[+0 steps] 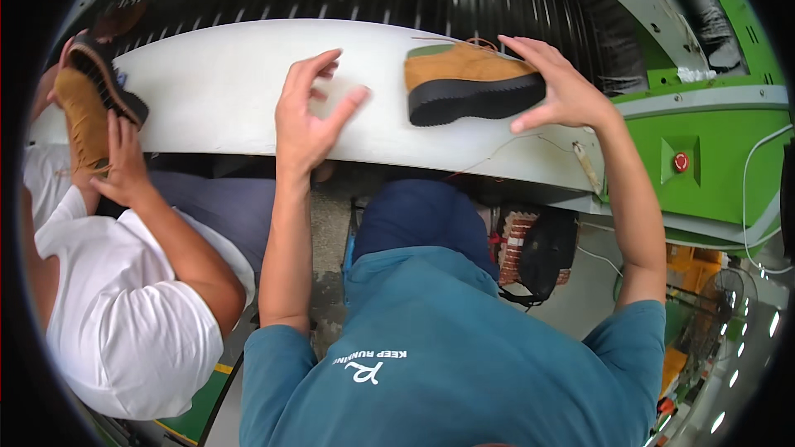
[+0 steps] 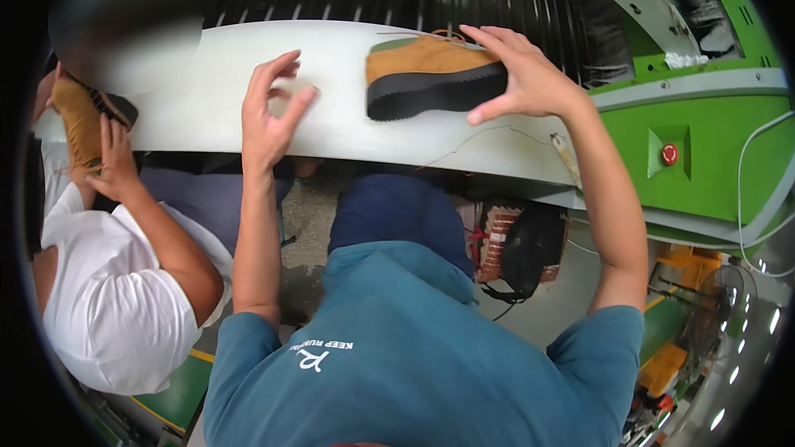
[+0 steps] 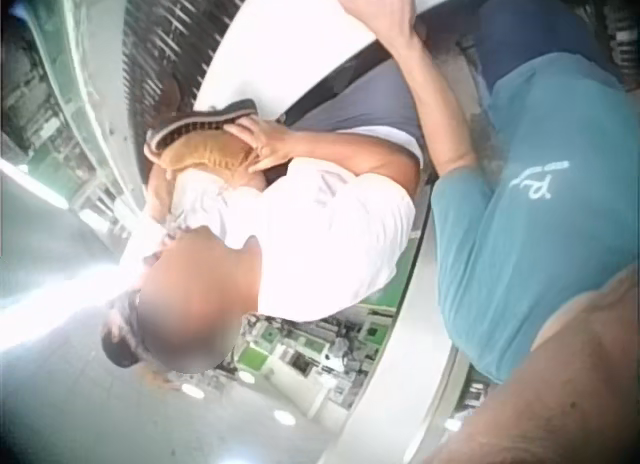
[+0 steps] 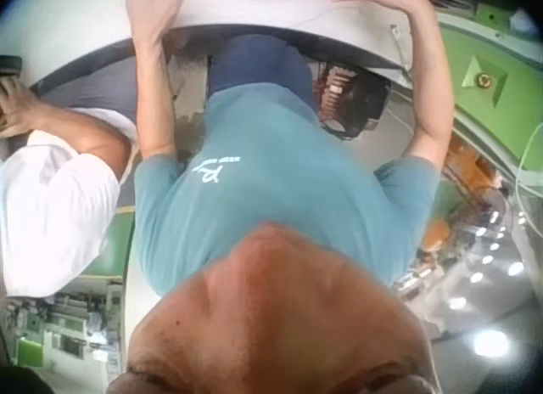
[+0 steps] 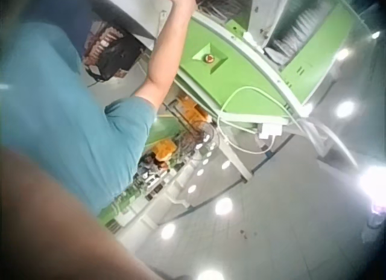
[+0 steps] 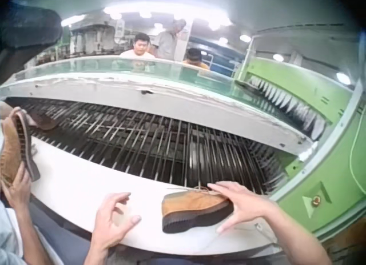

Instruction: The person assembles a brown suede shoe by hand, pressing the sole onto the upper and inspecting the fit. They handle the shoe multiple times, turning it over to check the sole and sides, and place it on a conveyor belt at the end.

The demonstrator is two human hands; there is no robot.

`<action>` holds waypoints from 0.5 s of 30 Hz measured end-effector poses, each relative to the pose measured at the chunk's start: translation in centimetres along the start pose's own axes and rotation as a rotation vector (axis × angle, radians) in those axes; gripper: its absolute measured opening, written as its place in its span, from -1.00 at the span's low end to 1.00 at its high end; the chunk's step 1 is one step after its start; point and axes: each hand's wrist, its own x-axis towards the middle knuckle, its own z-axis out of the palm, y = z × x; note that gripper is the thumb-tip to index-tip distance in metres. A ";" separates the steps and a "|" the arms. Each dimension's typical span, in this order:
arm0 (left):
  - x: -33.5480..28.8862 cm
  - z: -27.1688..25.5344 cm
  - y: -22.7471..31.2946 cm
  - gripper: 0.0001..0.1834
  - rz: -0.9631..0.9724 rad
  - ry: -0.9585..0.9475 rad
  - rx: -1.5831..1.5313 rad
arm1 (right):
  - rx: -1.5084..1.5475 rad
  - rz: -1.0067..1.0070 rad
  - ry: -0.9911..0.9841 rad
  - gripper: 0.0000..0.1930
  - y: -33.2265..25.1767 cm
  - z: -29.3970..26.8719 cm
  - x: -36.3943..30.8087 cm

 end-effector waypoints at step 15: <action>-0.5 9.9 4.6 0.33 0.395 -0.312 0.021 | -0.146 -0.113 0.694 0.06 -2.6 8.1 -4.4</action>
